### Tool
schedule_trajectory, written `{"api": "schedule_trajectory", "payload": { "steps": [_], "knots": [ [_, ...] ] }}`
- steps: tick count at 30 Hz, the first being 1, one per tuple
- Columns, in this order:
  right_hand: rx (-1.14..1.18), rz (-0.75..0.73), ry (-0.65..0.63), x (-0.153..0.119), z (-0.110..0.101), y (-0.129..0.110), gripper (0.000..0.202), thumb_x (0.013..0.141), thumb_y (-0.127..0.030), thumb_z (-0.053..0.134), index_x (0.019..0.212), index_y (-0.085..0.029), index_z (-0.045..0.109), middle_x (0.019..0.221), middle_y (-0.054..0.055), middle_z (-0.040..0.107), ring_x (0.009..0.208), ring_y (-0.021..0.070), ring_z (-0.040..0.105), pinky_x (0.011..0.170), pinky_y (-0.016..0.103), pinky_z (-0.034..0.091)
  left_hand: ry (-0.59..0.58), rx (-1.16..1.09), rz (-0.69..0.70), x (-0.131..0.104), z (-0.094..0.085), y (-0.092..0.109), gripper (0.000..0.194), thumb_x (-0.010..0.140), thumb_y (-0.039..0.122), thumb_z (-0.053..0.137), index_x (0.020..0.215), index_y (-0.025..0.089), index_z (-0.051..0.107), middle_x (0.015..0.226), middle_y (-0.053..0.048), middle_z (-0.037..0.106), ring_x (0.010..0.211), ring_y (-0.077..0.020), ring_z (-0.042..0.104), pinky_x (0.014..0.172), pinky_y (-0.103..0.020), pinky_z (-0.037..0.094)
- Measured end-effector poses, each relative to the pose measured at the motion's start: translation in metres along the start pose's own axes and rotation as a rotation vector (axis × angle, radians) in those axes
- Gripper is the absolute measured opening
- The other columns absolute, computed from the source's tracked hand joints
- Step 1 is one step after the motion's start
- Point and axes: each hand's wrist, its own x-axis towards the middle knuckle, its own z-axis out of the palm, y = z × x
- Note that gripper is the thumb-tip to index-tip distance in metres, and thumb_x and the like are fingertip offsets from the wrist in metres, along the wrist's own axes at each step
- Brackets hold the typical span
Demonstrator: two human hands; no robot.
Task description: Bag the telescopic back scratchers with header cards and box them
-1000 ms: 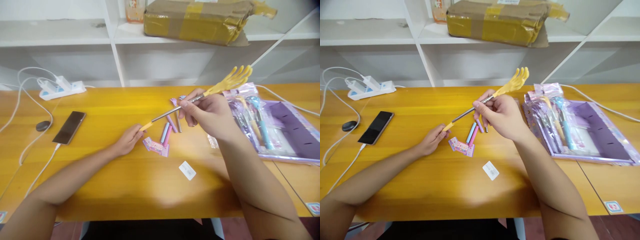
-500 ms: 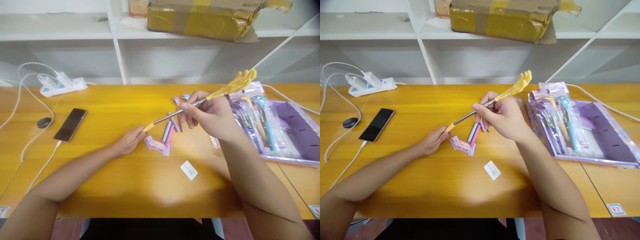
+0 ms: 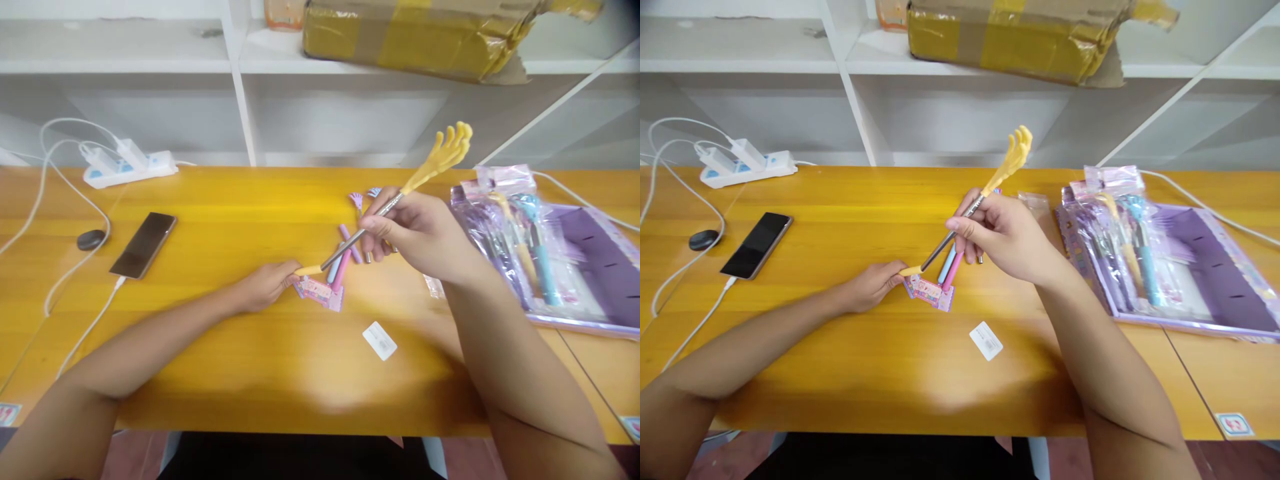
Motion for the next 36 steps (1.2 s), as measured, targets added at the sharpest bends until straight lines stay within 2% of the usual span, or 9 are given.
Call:
{"api": "schedule_trajectory", "payload": {
  "steps": [5,10,15,20,25,30,36],
  "knots": [
    [0.042,-0.053,0.06,0.0,0.005,0.006,0.041,0.093,-0.06,0.086,0.086,-0.025,0.065,0.067,-0.001,0.068,0.052,0.0138,0.063,0.047,0.03,0.052,0.021,-0.061,-0.033,-0.001,-0.001,-0.001,0.045,0.115,0.06,0.035,0.108,0.023,0.06,0.095,-0.004,0.07,0.085,-0.0212,0.066,0.078,-0.034,0.05],
    [0.022,-0.093,0.086,0.001,0.004,0.013,0.035,0.096,-0.056,0.084,0.086,-0.026,0.069,0.071,0.0,0.071,0.055,0.0155,0.066,0.048,0.031,0.052,0.099,-0.16,-0.029,0.001,0.0,-0.001,0.056,0.113,0.071,0.031,0.099,0.022,0.055,0.088,-0.002,0.062,0.08,-0.0189,0.059,0.075,-0.033,0.045],
    [-0.004,-0.028,0.012,0.004,0.0,0.009,0.042,0.094,-0.062,0.084,0.082,-0.024,0.072,0.074,0.002,0.071,0.054,0.0151,0.066,0.047,0.032,0.052,0.095,-0.174,-0.054,0.003,0.0,0.001,0.057,0.112,0.073,0.032,0.097,0.023,0.052,0.084,0.0,0.057,0.076,-0.018,0.055,0.072,-0.032,0.042],
    [0.007,-0.02,-0.038,0.007,-0.005,0.011,0.045,0.095,-0.065,0.082,0.083,-0.022,0.073,0.073,0.002,0.072,0.052,0.0138,0.066,0.045,0.029,0.052,0.036,-0.119,-0.051,0.002,-0.001,0.001,0.048,0.114,0.065,0.035,0.1,0.022,0.054,0.089,-0.001,0.06,0.078,-0.0185,0.055,0.075,-0.032,0.042],
    [0.055,-0.124,-0.058,0.014,-0.007,0.028,0.039,0.1,-0.057,0.079,0.086,-0.021,0.072,0.069,0.001,0.071,0.052,0.0126,0.067,0.045,0.025,0.054,0.046,-0.146,-0.053,0.003,-0.001,-0.001,0.05,0.113,0.066,0.036,0.101,0.021,0.056,0.092,-0.002,0.062,0.08,-0.0182,0.056,0.078,-0.032,0.043],
    [0.115,-0.167,-0.074,0.018,-0.004,0.042,0.034,0.103,-0.052,0.077,0.091,-0.021,0.073,0.074,0.002,0.072,0.054,0.0142,0.07,0.041,0.026,0.055,0.096,-0.192,-0.066,0.003,0.0,-0.001,0.055,0.112,0.071,0.034,0.096,0.021,0.052,0.087,-0.001,0.058,0.078,-0.0171,0.053,0.075,-0.031,0.041],
    [0.092,-0.183,-0.167,0.017,-0.01,0.047,0.028,0.107,-0.047,0.073,0.098,-0.02,0.077,0.075,0.002,0.072,0.054,0.0135,0.069,0.046,0.028,0.059,0.052,-0.166,-0.071,0.003,-0.002,0.001,0.05,0.112,0.066,0.038,0.097,0.021,0.052,0.087,0.0,0.055,0.076,-0.0169,0.05,0.074,-0.031,0.039]
  ]
}}
